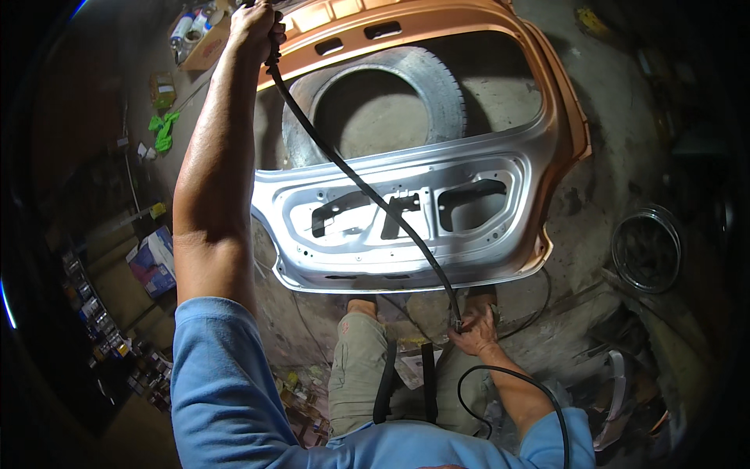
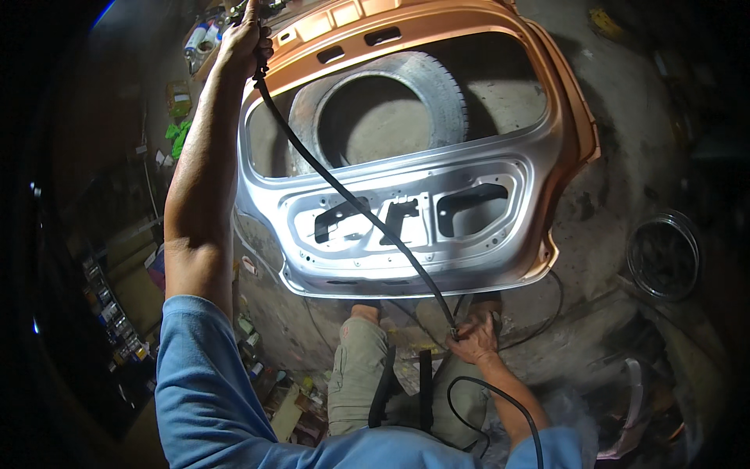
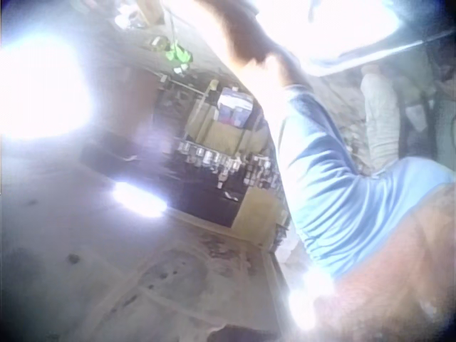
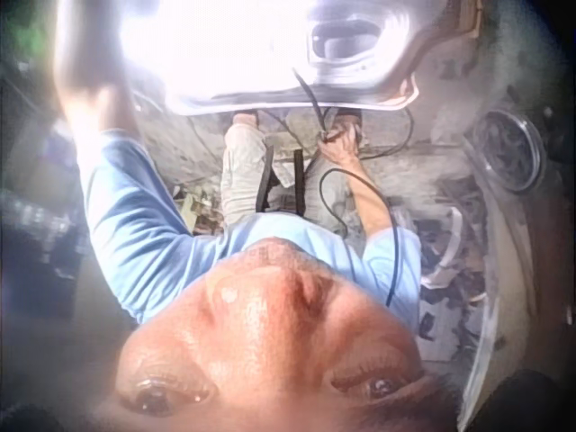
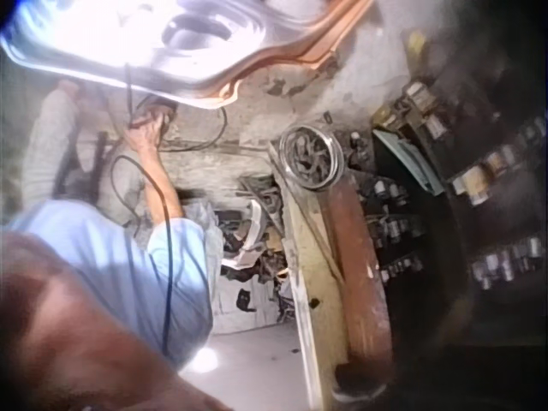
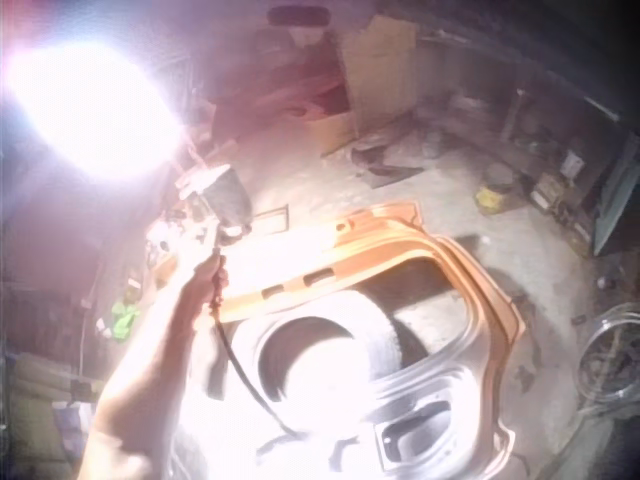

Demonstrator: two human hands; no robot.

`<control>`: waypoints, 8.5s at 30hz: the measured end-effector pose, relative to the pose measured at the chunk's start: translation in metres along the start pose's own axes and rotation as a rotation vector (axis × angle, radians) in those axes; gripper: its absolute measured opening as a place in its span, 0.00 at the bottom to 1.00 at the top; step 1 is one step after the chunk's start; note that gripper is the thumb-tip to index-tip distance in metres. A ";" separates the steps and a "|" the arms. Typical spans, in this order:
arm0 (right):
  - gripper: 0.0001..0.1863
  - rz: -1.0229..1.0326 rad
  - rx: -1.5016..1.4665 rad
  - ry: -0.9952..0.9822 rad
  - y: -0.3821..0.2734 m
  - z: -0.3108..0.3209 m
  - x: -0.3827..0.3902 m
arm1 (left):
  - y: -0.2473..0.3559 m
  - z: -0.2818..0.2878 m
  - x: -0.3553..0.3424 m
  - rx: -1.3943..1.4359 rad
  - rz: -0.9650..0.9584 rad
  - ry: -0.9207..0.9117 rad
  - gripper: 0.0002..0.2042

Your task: The person uses a spray gun to apply paint to a car bumper, moving around the part to cover different sections. After finishing, the person walks through the workshop and picks up a small packet from a shelf.

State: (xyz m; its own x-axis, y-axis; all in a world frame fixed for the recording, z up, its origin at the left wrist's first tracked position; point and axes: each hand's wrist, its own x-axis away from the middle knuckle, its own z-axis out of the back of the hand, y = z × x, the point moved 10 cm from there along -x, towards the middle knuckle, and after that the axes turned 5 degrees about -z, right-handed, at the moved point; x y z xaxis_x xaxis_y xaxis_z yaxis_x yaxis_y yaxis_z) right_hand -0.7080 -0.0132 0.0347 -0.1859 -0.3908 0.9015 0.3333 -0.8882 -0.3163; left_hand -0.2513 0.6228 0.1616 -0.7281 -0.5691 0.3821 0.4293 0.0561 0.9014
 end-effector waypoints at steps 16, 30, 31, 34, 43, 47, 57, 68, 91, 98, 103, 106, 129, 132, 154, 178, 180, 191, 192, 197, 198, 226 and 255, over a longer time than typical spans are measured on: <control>0.16 0.055 -0.320 0.189 0.060 0.039 0.020 | 0.029 -0.323 -0.012 -0.065 0.050 -0.285 0.27; 0.16 0.091 -0.245 0.278 0.037 0.019 0.006 | 0.020 -0.164 0.020 -0.048 -0.074 -0.038 0.24; 0.17 0.094 -0.240 0.257 0.031 0.019 0.005 | 0.013 -0.131 0.024 -0.045 -0.040 0.007 0.24; 0.20 0.018 -0.214 0.110 0.016 0.012 -0.001 | -0.007 -0.027 0.038 -0.061 -0.008 0.182 0.26; 0.29 -0.128 -0.002 -0.086 -0.010 -0.011 -0.012 | -0.106 0.227 0.128 -0.021 0.102 0.585 0.29; 0.30 -0.123 0.047 -0.093 -0.007 -0.022 -0.013 | -0.154 0.255 0.169 0.099 0.076 0.648 0.30; 0.23 -0.006 0.053 -0.035 0.011 -0.008 0.005 | -0.217 0.092 0.186 0.394 0.119 0.369 0.29; 0.21 0.027 -0.004 0.003 0.052 -0.017 0.016 | -0.161 -0.177 0.180 0.358 0.071 0.110 0.27; 0.22 0.055 0.044 0.031 0.004 -0.011 0.002 | -0.233 0.018 0.189 0.319 0.109 0.341 0.28; 0.22 0.009 0.186 -0.071 -0.022 -0.009 -0.008 | -0.253 0.153 0.217 0.345 0.109 0.469 0.29; 0.28 -0.087 0.290 -0.240 -0.023 -0.019 -0.012 | -0.253 0.225 0.242 0.316 0.061 0.602 0.26; 0.32 -0.136 0.334 -0.336 -0.020 -0.027 -0.017 | -0.254 0.250 0.260 0.304 -0.021 0.635 0.25; 0.38 -0.381 -0.218 0.149 -0.151 -0.036 0.086 | -0.215 0.439 0.573 0.558 0.220 0.538 0.30; 0.37 -0.369 -0.351 0.272 -0.143 -0.054 0.109 | -0.204 0.444 0.600 0.509 0.277 0.512 0.27; 0.29 -0.509 -0.944 0.391 -0.201 -0.399 0.237 | -0.117 0.505 0.668 0.373 -0.062 0.060 0.28; 0.18 -0.550 -1.225 0.294 -0.445 -0.294 0.111 | 0.049 0.749 0.374 -0.315 -0.578 -0.270 0.12; 0.18 -0.621 -1.142 0.248 -0.434 -0.264 0.109 | 0.033 0.747 0.356 -0.400 -0.588 -0.248 0.16; 0.33 -0.714 -1.521 0.328 -0.610 -0.223 0.098 | -0.041 0.629 0.131 -0.626 -0.657 -0.436 0.25; 0.33 -0.842 -1.658 0.322 -0.651 -0.240 0.096 | -0.052 0.621 0.115 -0.626 -0.669 -0.451 0.25; 0.50 -1.085 -1.551 -0.064 -0.804 -0.250 0.092 | -0.086 0.585 0.036 -0.579 -0.697 -0.542 0.21; 0.52 -1.047 -1.621 -0.017 -0.824 -0.240 0.087 | -0.093 0.580 0.024 -0.573 -0.668 -0.562 0.22; 0.57 -0.909 -1.126 -0.390 -0.905 -0.161 0.037 | -0.146 0.523 -0.073 -0.770 -0.592 -0.590 0.27; 0.53 -0.912 -1.139 -0.416 -0.919 -0.165 0.038 | -0.118 0.488 -0.106 -0.761 -0.770 -0.547 0.28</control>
State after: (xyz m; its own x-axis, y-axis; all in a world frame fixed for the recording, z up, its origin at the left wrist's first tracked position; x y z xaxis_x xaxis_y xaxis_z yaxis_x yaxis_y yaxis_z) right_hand -1.1736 0.7489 0.3108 0.4036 0.2996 0.8645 -0.6552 -0.5649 0.5017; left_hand -0.4854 1.0769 0.1134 -0.9817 0.1905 0.0001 -0.1447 -0.7457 0.6504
